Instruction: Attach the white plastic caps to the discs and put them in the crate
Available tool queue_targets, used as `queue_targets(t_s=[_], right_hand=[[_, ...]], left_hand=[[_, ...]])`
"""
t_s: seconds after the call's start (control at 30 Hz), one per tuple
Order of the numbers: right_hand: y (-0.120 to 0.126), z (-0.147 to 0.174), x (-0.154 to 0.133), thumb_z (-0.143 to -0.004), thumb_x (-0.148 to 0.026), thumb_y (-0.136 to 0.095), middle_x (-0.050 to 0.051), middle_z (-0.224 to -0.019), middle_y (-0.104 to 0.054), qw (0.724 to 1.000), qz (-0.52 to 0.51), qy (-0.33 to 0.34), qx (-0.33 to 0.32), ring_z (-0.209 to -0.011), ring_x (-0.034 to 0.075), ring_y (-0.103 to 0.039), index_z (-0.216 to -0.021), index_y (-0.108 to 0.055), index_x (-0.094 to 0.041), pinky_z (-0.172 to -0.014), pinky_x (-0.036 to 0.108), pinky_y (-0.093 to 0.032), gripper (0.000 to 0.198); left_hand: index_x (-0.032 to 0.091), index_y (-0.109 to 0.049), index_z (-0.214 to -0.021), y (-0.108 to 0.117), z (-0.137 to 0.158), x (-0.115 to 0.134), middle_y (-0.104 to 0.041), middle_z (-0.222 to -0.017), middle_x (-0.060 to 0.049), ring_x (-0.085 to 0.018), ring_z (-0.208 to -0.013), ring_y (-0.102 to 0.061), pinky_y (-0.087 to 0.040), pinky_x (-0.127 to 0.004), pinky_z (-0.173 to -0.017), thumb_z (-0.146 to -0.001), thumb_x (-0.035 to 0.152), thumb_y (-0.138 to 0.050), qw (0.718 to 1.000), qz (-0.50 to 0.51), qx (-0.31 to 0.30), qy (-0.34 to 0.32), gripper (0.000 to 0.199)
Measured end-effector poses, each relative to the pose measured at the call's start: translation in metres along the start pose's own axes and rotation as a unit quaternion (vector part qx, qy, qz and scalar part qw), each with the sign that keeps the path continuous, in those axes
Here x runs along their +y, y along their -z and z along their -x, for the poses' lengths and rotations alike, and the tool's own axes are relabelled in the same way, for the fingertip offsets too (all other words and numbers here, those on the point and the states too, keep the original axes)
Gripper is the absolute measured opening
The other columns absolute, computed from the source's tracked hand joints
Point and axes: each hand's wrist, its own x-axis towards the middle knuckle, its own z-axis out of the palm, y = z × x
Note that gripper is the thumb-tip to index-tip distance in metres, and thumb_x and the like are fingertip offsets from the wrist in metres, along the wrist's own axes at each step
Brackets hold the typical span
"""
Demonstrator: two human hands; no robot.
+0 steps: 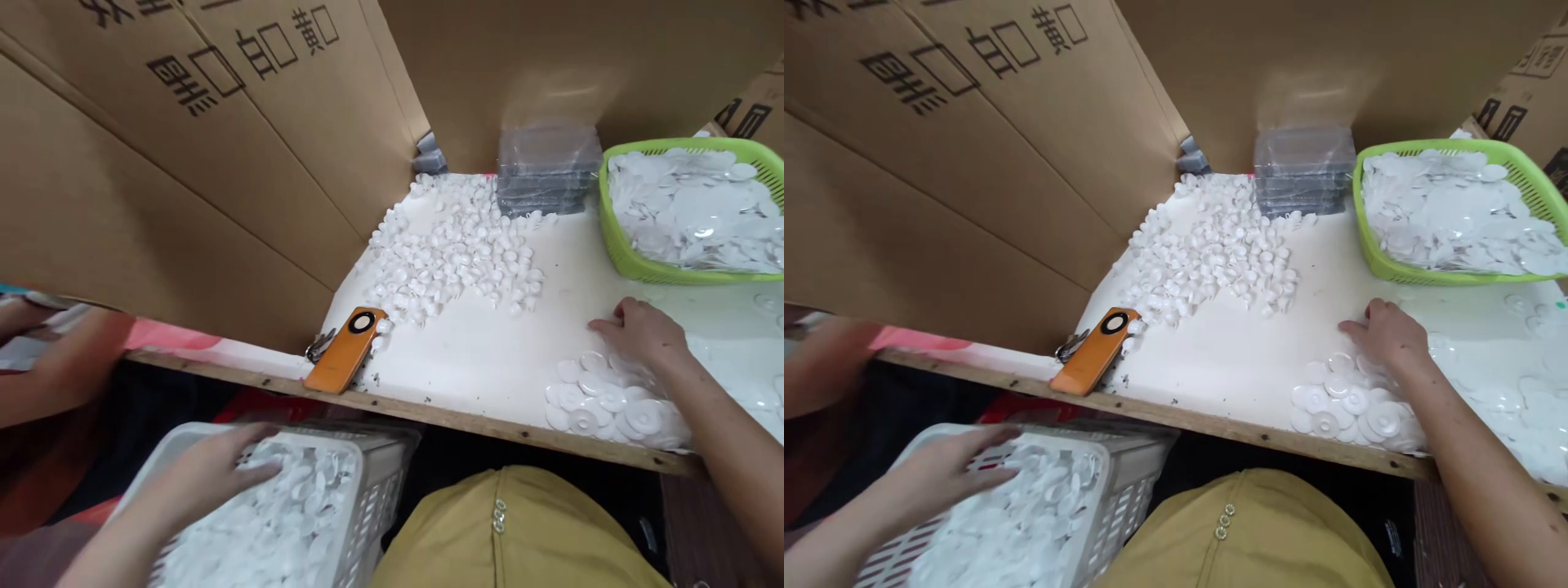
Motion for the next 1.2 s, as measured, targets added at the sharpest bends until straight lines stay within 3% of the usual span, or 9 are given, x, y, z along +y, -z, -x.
queue_targets(t_s=[0.1,0.17,0.27,0.4,0.63,0.77,0.93,1.07,1.2], right_hand=[[-0.005,0.000,-0.005,-0.080,-0.059,-0.046,0.016,-0.098,-0.064,0.999,0.035,0.032,0.009,-0.082,0.029,-0.061,-0.090,-0.060,-0.017,-0.058,0.035,-0.040,0.045],[-0.005,0.001,-0.007,-0.080,-0.055,-0.047,0.015,-0.095,-0.064,0.998,0.049,0.047,0.001,-0.082,0.029,-0.062,-0.089,-0.060,-0.017,-0.058,0.035,-0.040,0.042],[-0.003,0.003,-0.008,-0.080,-0.049,-0.048,0.015,-0.093,-0.065,0.996,0.069,0.061,-0.009,-0.082,0.029,-0.062,-0.090,-0.062,-0.016,-0.059,0.034,-0.040,0.037],[-0.003,0.010,-0.005,-0.082,-0.035,-0.045,0.014,-0.094,-0.067,0.997,0.046,0.066,0.008,-0.083,0.028,-0.063,-0.099,-0.064,-0.016,-0.063,0.034,-0.041,0.032],[-0.006,0.012,0.001,-0.087,-0.029,-0.039,0.014,-0.099,-0.066,0.995,0.003,0.081,0.055,-0.085,0.027,-0.063,-0.098,-0.064,-0.018,-0.068,0.035,-0.044,0.030],[0.002,0.016,-0.021,-0.085,-0.036,-0.047,0.008,-0.080,-0.066,0.983,-0.160,0.088,0.034,-0.075,0.024,-0.064,-0.088,-0.063,-0.021,-0.067,0.034,-0.046,0.023],[-0.005,0.037,-0.077,-0.077,-0.036,-0.059,-0.001,-0.067,-0.062,0.882,-0.449,0.097,-0.108,-0.057,0.017,-0.063,-0.095,-0.058,-0.023,-0.054,0.027,-0.048,0.023],[-0.019,0.055,-0.110,-0.071,-0.036,-0.067,-0.001,-0.064,-0.059,0.825,-0.515,0.102,-0.211,-0.057,0.015,-0.064,-0.077,-0.055,-0.019,-0.050,0.024,-0.048,0.021],[-0.026,0.059,-0.133,-0.066,-0.036,-0.072,-0.001,-0.065,-0.060,0.787,-0.548,0.069,-0.276,-0.057,0.016,-0.066,-0.073,-0.055,-0.018,-0.049,0.024,-0.050,0.026]], left_hand=[[0.025,-0.064,-0.099,-0.022,-0.031,0.078,-0.069,-0.097,0.002,-0.023,-0.089,-0.062,-0.048,-0.034,-0.079,-0.079,0.051,-0.056,0.997,0.007,0.065,-0.027,0.034],[0.021,-0.062,-0.105,-0.045,-0.067,0.145,-0.067,-0.104,-0.004,-0.022,-0.095,-0.060,-0.048,-0.033,-0.084,-0.083,0.044,-0.053,0.984,0.056,0.134,-0.099,0.033],[0.020,-0.057,-0.113,-0.083,-0.124,0.230,-0.065,-0.111,-0.006,-0.020,-0.103,-0.057,-0.046,-0.034,-0.091,-0.084,0.033,-0.056,0.962,0.090,0.145,-0.214,0.033],[0.019,-0.056,-0.114,-0.122,-0.173,0.290,-0.064,-0.106,-0.009,-0.024,-0.103,-0.055,-0.047,-0.038,-0.090,-0.085,0.028,-0.057,0.958,0.007,0.150,-0.244,0.031],[0.019,-0.056,-0.113,-0.103,-0.154,0.277,-0.065,-0.098,-0.008,-0.022,-0.088,-0.062,-0.050,-0.034,-0.078,-0.085,0.027,-0.056,0.952,-0.070,0.099,-0.281,0.029],[0.015,-0.059,-0.099,-0.083,-0.125,0.249,-0.064,-0.087,-0.008,-0.024,-0.081,-0.063,-0.050,-0.034,-0.071,-0.077,0.018,-0.059,0.956,-0.130,0.047,-0.259,0.022],[0.017,-0.068,-0.083,-0.096,-0.124,0.227,-0.062,-0.089,-0.004,-0.016,-0.078,-0.063,-0.050,-0.026,-0.072,-0.073,0.014,-0.063,0.959,-0.023,0.000,-0.282,0.012],[0.019,-0.069,-0.099,-0.115,-0.129,0.218,-0.060,-0.094,-0.002,-0.010,-0.072,-0.061,-0.050,-0.022,-0.070,-0.072,0.016,-0.068,0.954,0.150,0.008,-0.261,0.027],[0.019,-0.069,-0.099,-0.122,-0.131,0.216,-0.059,-0.091,-0.002,-0.009,-0.072,-0.060,-0.048,-0.021,-0.070,-0.073,0.015,-0.068,0.946,0.174,0.016,-0.273,0.026]])
